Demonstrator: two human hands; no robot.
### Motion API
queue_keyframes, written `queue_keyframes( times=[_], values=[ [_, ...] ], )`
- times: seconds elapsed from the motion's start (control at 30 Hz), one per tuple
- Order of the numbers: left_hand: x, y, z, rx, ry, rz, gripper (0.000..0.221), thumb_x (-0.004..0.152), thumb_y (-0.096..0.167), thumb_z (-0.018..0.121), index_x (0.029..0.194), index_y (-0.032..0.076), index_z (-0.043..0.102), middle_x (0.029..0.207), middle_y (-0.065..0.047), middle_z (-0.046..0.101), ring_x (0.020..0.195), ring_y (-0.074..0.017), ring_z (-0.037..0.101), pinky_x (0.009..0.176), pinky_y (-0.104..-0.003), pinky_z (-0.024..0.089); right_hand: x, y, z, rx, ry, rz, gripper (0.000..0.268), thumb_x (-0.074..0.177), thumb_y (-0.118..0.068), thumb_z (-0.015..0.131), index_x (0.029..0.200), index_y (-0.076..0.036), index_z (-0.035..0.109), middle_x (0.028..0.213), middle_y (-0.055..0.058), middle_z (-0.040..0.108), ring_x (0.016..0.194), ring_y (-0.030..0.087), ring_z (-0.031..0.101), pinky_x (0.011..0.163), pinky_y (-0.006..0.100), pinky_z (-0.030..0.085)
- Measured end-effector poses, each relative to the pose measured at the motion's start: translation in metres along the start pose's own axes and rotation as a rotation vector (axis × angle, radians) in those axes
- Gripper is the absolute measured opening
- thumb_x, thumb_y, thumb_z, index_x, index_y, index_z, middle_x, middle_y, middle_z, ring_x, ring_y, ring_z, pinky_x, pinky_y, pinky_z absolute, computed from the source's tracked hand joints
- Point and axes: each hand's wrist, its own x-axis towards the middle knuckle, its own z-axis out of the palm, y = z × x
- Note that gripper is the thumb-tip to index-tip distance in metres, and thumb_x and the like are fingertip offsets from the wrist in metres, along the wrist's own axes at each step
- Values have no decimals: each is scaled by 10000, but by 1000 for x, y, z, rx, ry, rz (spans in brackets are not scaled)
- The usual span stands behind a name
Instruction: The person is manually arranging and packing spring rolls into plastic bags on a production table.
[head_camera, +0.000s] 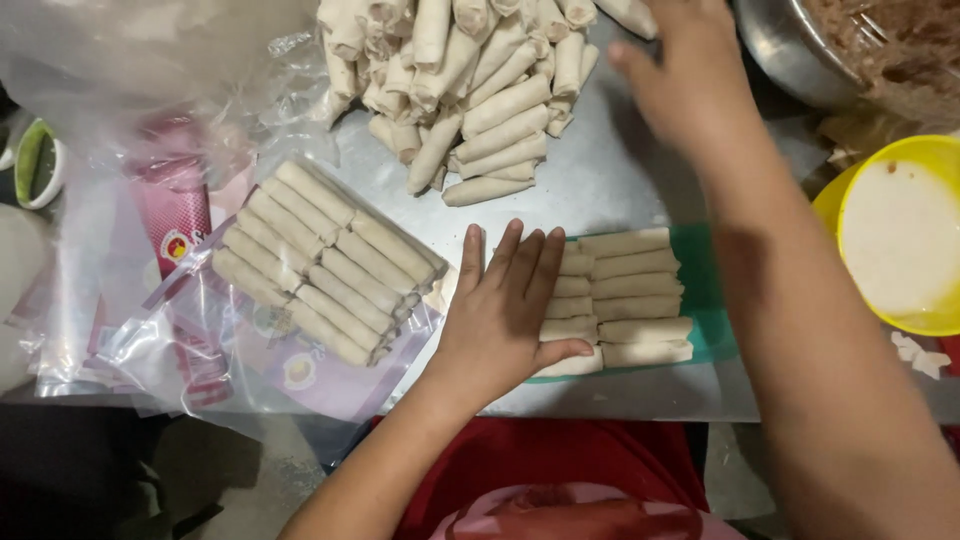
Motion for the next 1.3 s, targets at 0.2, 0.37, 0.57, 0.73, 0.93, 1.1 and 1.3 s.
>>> queue_keyframes(
  times=[0.2, 0.37, 0.57, 0.73, 0.93, 1.1, 1.3],
  values=[
    [-4, -1, -1, -8, -10, -15, 1184, 932, 824, 593, 1703, -17, 277, 1691, -267, 481, 1650, -458, 339, 1302, -763, 203, 31, 53, 63, -285, -111, 436, 283, 1069, -185, 729, 1334, -87, 710, 1314, 279, 689, 1163, 603, 558, 846, 764, 444],
    [0, -1, -1, 100, 90, 3, 1119, 824, 799, 818, 1551, -5, 543, 1505, -196, 651, 1557, -397, 502, 1298, -674, 289, -39, 10, 23, 11, -75, 350, 362, 970, -91, 893, 1252, -32, 674, 1213, 219, 646, 1110, 416, 608, 894, 501, 444],
    [-12, -9, -10, -350, -132, -41, 1645, 669, 892, 835, 1750, 62, -88, 1856, -286, -6, 1732, -527, -30, 1381, -723, -14, -180, -113, -48, 638, -74, 969, 625, 621, -170, 951, 1135, -128, 598, 1053, 58, 684, 979, 231, 689, 862, 413, 588],
    [-24, -9, -10, -282, -154, 9, 1390, 842, 774, 801, 1758, 89, 13, 1859, -247, 63, 1735, -527, 36, 1392, -710, -2, -244, -129, 3, 272, -389, 307, 407, 828, -337, 949, 1161, -167, 789, 1202, 159, 707, 1115, 342, 720, 937, 432, 603],
    [-20, -6, -13, -185, -111, 10, 972, 1007, 672, 646, 1702, 62, 347, 1753, -186, 391, 1682, -445, 268, 1351, -721, 118, -218, -119, -33, 293, -261, 111, 416, 994, -247, 723, 1401, -188, 665, 1322, 232, 659, 1134, 421, 669, 916, 509, 562],
    [-15, -3, -13, -153, -168, -14, 1141, 927, 778, 672, 1725, 62, 283, 1798, -215, 296, 1699, -444, 186, 1328, -737, 35, -211, -103, -45, 175, -226, 7, 397, 1063, -185, 617, 1438, -63, 663, 1473, 314, 636, 1258, 511, 683, 1013, 604, 554],
    [-10, -6, -14, -102, -107, -16, 1003, 962, 642, 744, 1689, 63, 366, 1657, -196, 495, 1601, -420, 409, 1307, -755, 158, -231, -126, -53, 409, 46, 546, 324, 965, -228, 786, 1207, -22, 723, 1198, 141, 765, 1043, 219, 743, 876, 323, 584]
  ],
)
